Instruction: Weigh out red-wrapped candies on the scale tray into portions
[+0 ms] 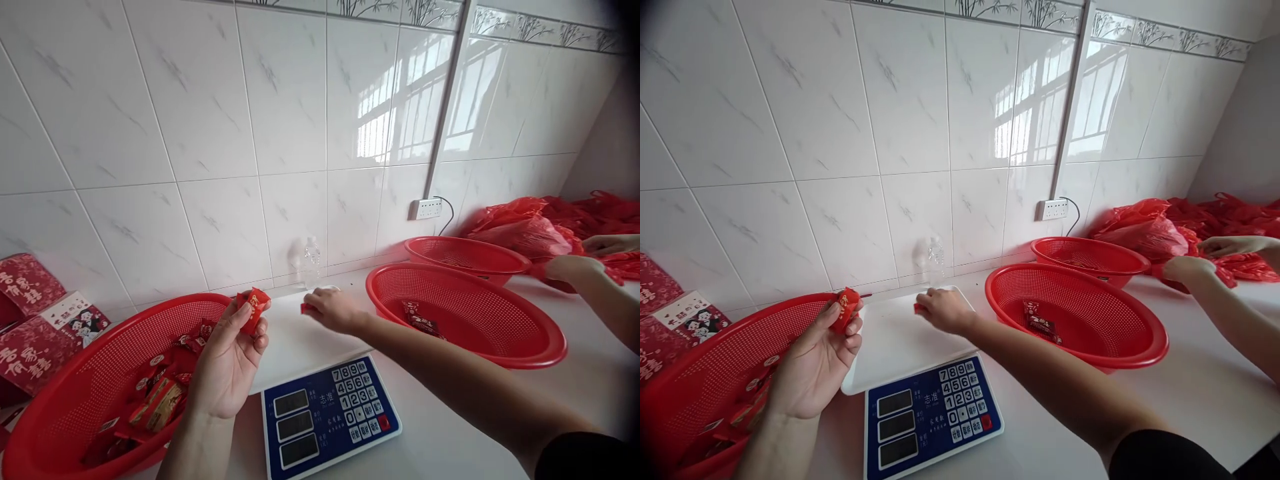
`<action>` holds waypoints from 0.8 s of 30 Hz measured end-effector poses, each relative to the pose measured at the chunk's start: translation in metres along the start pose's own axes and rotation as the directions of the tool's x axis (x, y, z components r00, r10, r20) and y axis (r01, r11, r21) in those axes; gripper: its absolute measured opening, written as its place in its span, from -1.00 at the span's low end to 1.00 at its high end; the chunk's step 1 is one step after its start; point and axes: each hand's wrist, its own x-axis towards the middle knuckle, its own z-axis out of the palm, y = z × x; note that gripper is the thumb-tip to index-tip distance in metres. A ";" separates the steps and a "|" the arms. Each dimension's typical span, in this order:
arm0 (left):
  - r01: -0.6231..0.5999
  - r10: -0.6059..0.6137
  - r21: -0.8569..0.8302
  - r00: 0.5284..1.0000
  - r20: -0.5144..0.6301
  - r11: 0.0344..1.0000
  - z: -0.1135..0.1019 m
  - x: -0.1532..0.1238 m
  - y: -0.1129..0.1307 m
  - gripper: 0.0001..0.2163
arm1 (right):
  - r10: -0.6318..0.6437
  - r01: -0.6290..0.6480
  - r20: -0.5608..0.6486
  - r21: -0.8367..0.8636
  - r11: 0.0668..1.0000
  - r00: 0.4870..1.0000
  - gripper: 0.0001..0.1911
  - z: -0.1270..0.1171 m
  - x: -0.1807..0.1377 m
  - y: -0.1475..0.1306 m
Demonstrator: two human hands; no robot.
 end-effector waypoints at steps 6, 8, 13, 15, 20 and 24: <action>0.023 -0.024 0.045 1.000 0.019 0.999 -0.002 0.005 -0.006 -0.75 | 0.343 -0.357 -0.156 -0.073 0.931 0.926 -0.68 -0.034 -0.048 0.079; 0.030 -0.031 0.056 0.999 0.026 0.998 -0.003 0.007 -0.011 -0.76 | 0.472 -0.480 -0.091 -0.144 0.865 0.877 -0.65 -0.036 -0.066 0.101; 0.052 -0.057 0.095 0.998 0.041 0.994 -0.006 0.013 -0.021 -0.77 | 0.641 -0.599 0.112 -0.265 0.756 0.759 -0.51 -0.029 -0.085 0.119; 0.052 -0.060 0.135 0.997 0.056 0.990 -0.006 0.014 -0.024 -0.76 | 0.601 -0.572 0.065 -0.245 0.783 0.796 -0.45 -0.031 -0.081 0.106; 0.000 -0.045 0.316 0.990 0.134 0.949 -0.003 0.012 -0.033 -0.73 | 0.297 -0.265 -0.045 0.335 0.904 0.954 -0.51 -0.053 -0.059 0.028; -0.070 0.002 0.433 0.988 0.157 0.899 -0.001 0.009 -0.042 -0.78 | 0.104 -0.020 -0.053 0.799 0.601 0.993 -0.63 -0.056 -0.043 -0.031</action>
